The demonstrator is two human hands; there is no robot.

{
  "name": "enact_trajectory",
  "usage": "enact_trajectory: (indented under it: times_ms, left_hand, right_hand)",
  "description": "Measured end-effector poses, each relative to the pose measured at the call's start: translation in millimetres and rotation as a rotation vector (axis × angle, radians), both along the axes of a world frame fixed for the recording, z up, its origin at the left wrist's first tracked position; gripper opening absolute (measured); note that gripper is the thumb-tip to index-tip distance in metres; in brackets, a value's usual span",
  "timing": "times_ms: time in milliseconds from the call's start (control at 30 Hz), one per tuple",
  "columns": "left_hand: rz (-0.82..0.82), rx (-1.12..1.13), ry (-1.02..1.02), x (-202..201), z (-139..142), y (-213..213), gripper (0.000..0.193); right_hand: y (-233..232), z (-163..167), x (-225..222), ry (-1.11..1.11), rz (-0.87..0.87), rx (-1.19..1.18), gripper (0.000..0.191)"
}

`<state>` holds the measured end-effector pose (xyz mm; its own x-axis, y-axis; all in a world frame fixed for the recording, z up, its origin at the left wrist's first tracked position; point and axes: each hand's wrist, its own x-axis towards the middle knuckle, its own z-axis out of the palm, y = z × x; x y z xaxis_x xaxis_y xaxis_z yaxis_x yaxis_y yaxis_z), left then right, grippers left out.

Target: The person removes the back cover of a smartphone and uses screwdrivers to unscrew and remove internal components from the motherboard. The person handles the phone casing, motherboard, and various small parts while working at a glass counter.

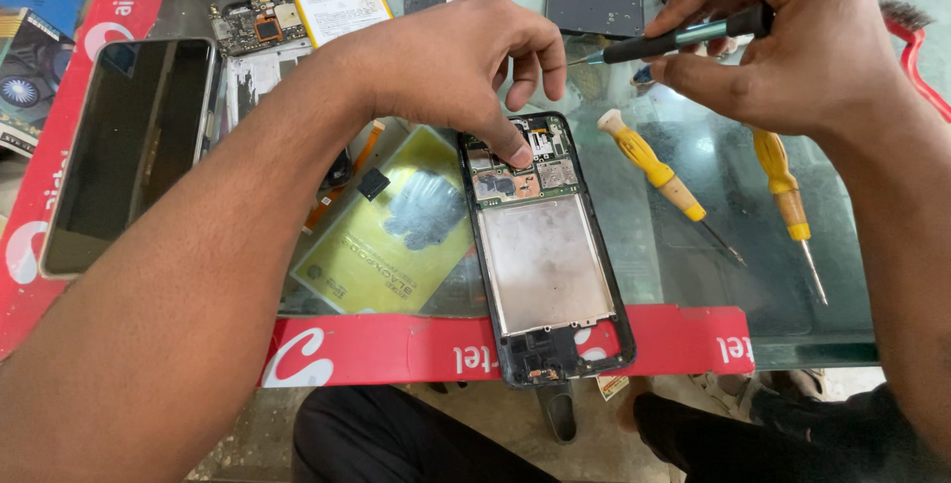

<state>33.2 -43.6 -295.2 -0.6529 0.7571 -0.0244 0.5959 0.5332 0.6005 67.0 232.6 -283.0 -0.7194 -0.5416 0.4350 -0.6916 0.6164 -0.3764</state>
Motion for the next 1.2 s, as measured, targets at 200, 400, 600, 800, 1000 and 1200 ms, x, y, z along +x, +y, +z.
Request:
enact_trajectory:
  times_ms: [200, 400, 600, 800, 1000, 1200]
  left_hand:
    - [0.026, -0.046, 0.008, 1, 2, 1, 0.044]
    - [0.026, -0.044, 0.002, 1, 3, 1, 0.040]
    - [0.029, -0.058, -0.007, 0, 3, 1, 0.040]
    - [0.028, -0.045, -0.033, -1, 2, 1, 0.041]
    - [0.014, -0.044, -0.052, -2, 0, 0, 0.040]
    - [0.034, 0.000, -0.094, -2, 1, -2, 0.041]
  right_hand:
    - [3, 2, 2, -0.024, -0.129, 0.136, 0.025]
    - [-4, -4, 0, 0.068, -0.107, 0.379, 0.027]
    - [-19, 18, 22, -0.208, -0.225, 0.386, 0.033]
    - [-41, 28, 34, -0.478, -0.353, 0.565, 0.048]
    - [-25, 33, 4, -0.186, 0.127, -0.154, 0.013]
    - [-30, 0, -2, -0.122, 0.236, -0.427, 0.011]
